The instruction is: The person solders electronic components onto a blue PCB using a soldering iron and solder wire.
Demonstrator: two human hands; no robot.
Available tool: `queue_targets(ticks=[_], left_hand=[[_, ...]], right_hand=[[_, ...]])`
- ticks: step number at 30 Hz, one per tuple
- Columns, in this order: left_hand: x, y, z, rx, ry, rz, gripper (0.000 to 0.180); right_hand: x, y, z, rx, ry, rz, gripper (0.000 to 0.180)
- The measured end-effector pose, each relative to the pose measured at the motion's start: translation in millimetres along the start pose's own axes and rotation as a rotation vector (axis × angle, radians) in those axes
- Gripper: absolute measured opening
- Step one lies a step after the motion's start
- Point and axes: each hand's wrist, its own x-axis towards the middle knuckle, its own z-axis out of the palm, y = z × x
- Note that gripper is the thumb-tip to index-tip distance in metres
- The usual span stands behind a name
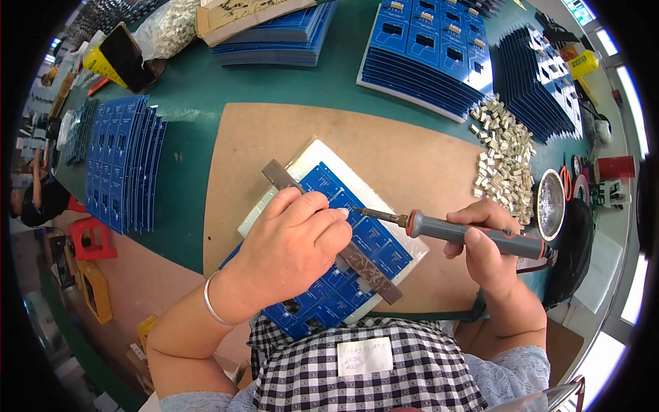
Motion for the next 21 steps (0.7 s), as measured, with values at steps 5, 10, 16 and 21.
queue_targets(ticks=[5, 10, 16, 21], left_hand=[[-0.3, 1.8, -0.8, 0.005, 0.007, -0.005, 0.012], [-0.6, 2.0, 1.4, -0.007, 0.030, 0.001, 0.015], [-5.9, 1.3, 1.9, -0.047, -0.005, -0.031, 0.018], [-7.9, 2.2, -0.3, -0.061, -0.028, -0.061, 0.017]], right_hand=[[-11.5, 2.2, -4.6, 0.047, 0.111, -0.051, 0.027], [-23.5, 9.3, -9.9, 0.080, 0.151, -0.100, 0.031], [-27.6, 8.9, -4.5, 0.095, 0.146, -0.070, 0.032], [-26.6, 8.2, -1.5, 0.096, 0.129, -0.057, 0.031]])
